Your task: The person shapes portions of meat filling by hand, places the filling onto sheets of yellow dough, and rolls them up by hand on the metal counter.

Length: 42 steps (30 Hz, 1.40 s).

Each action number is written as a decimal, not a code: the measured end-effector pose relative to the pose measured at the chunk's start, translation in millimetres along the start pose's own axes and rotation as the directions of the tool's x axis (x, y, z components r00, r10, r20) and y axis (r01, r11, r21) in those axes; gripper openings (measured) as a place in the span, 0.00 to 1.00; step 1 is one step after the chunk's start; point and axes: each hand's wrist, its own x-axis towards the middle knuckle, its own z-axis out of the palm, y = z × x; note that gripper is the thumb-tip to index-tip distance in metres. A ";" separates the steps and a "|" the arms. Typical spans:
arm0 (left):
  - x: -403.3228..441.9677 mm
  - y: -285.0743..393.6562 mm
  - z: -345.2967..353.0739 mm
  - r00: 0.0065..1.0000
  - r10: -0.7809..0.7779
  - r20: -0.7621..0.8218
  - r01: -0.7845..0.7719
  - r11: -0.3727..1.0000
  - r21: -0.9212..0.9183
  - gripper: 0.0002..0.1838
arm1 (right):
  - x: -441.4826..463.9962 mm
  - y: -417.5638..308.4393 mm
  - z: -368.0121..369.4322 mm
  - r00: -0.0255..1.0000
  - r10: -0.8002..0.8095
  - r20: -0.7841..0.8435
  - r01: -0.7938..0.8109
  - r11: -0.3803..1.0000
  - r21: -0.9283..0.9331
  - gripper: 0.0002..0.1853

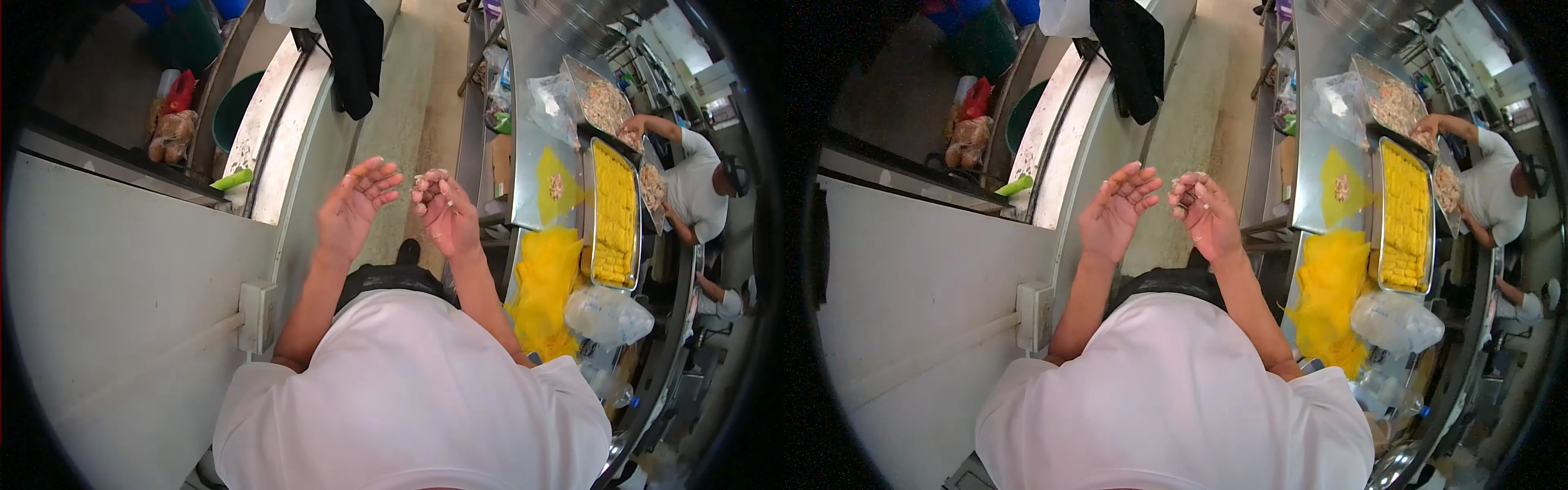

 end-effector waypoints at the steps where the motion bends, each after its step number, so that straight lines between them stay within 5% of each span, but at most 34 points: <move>1: 0.9 -2.0 1.7 1.000 -0.018 -0.011 0.019 1.000 0.004 0.28 | 1.5 -2.2 -0.9 1.000 0.005 0.004 -0.005 1.000 -0.001 0.12; 42: 31.3 -20.9 13.3 1.000 -0.005 -0.003 0.005 1.000 0.027 0.29 | 19.4 -29.3 -16.9 1.000 -0.015 0.025 0.014 0.999 0.038 0.12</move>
